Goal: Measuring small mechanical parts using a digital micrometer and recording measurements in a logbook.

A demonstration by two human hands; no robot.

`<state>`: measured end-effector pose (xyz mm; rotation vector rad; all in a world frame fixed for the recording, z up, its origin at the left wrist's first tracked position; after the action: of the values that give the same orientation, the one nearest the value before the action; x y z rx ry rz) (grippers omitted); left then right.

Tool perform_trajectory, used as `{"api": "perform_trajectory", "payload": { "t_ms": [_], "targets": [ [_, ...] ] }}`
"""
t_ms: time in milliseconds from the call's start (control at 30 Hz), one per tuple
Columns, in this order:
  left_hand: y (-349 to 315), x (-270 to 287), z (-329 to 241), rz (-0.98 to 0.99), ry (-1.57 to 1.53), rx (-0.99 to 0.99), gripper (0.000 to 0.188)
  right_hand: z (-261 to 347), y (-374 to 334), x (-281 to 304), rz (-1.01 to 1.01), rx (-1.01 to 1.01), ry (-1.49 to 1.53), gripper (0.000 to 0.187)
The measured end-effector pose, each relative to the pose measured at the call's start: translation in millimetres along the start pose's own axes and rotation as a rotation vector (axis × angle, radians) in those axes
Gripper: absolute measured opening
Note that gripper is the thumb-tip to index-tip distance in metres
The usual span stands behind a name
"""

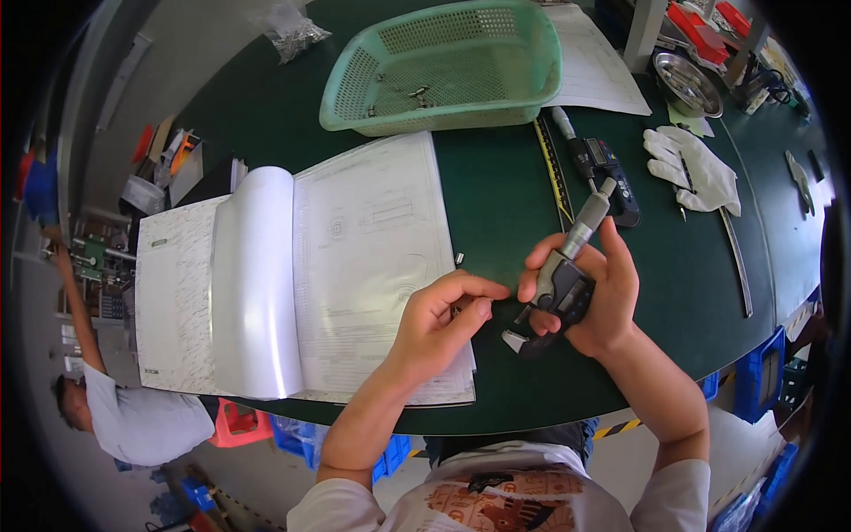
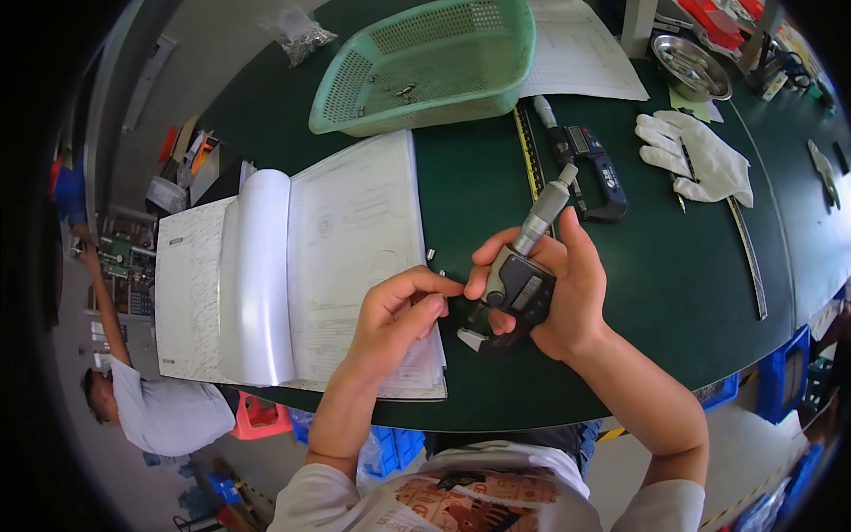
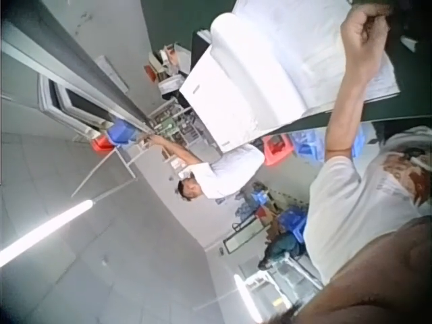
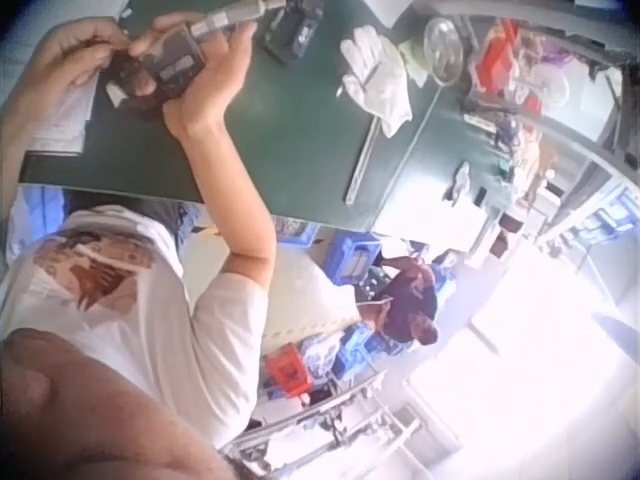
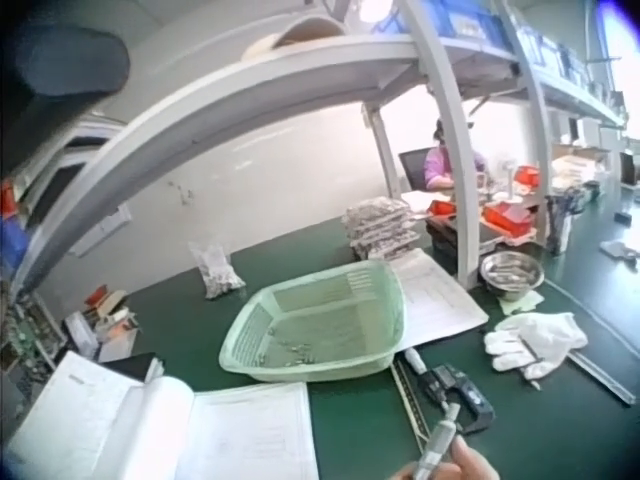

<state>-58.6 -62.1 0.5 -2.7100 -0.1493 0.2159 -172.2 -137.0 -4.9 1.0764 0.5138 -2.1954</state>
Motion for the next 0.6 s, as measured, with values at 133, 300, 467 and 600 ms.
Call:
{"api": "perform_trajectory", "payload": {
  "t_ms": [133,300,467,600],
  "targets": [
    [0.8,-6.7,-1.5,-0.052,-0.008,-0.047,0.011,0.9,2.6,2.5,-0.056,0.014,0.008,0.066],
    [0.2,-3.9,-0.6,-0.014,0.051,-0.098,0.009,2.7,1.7,2.1,-0.056,0.006,0.01,0.065],
    [1.3,-5.4,-4.0,0.034,0.055,-0.184,0.011,3.0,1.1,3.6,-0.062,0.008,0.013,0.065],
    [-0.2,-7.6,-3.8,0.07,0.063,-0.169,0.01,2.0,1.1,3.9,-0.055,-0.008,0.031,0.066]
  ]
}}
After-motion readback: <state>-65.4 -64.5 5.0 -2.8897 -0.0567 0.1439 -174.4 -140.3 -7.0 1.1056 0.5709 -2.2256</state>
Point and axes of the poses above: each hand's wrist, its own y-axis towards the middle knuckle, its own x-axis out of the back of the hand, z = x × y, the point moved 6 cm from there along y, towards the middle knuckle, and after that the axes turned 14 degrees about x, right-handed, at the moved point
